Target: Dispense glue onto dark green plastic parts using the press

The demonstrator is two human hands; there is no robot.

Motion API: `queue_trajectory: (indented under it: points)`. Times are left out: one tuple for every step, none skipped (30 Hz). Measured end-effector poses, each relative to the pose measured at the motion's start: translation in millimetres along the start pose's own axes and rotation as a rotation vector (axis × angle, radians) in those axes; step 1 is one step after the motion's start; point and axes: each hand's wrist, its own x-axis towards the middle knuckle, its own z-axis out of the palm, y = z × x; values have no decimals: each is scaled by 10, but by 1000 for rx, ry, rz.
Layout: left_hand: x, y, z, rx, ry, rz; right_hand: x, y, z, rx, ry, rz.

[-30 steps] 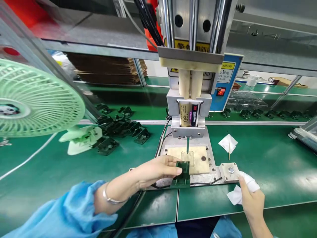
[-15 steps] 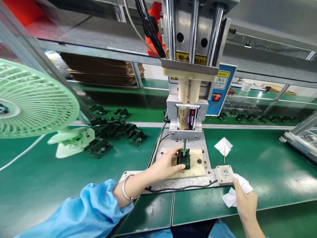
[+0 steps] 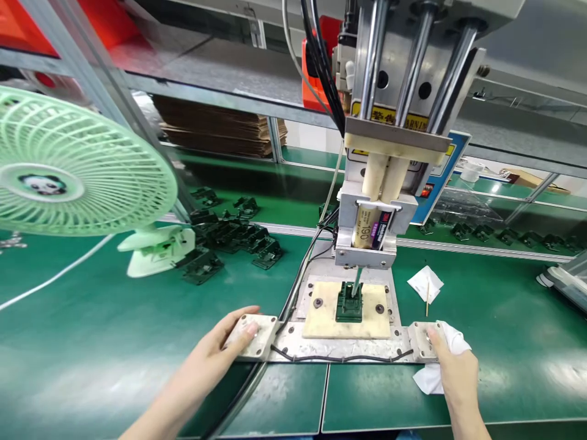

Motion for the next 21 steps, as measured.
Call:
queue_trajectory:
  points:
    - [-17,-24,64,-27,53,7,-7,4,12,-7,17,-2]
    - [-27,-42,130,-63,102,19,-10,15,19,-12,27,0]
    - [-31,-55,190,-102,142,30,-10,33,20,-16,29,5]
    - [-31,-64,239,-136,175,37,-5,54,19,-19,29,10]
    - [-29,-71,274,-162,199,40,2,77,15,-21,27,11]
    - [-28,-73,295,-179,211,39,11,100,12,-22,29,7]
    - [-28,-71,303,-187,208,33,20,120,9,-22,30,3]
    - [-30,-63,302,-190,196,24,29,138,7,-22,28,2]
    - [-34,-51,297,-192,184,17,36,152,5,-24,27,3]
    - [-39,-35,289,-194,182,13,42,163,5,-28,29,7]
    - [-45,-17,283,-196,183,11,46,170,6,-32,30,11]
    - [-52,2,279,-197,188,9,50,173,6,-37,34,16]
    - [-57,20,278,-199,195,7,53,174,8,-45,36,20]
    - [-63,35,278,-203,202,5,56,172,9,-51,38,24]
    - [-67,49,281,-206,206,3,58,168,10,-55,37,28]
    - [-69,59,284,-209,208,1,59,163,11,-56,36,32]
    - [-70,67,287,-211,210,0,61,156,11,-55,34,32]
    - [-70,73,290,-211,210,-2,61,149,9,-51,29,32]
    - [-68,77,293,-211,210,-6,60,140,7,-48,24,29]
    - [-64,79,296,-210,212,-13,59,131,3,-49,21,28]
    - [-60,81,299,-208,216,-21,55,121,-1,-51,22,24]
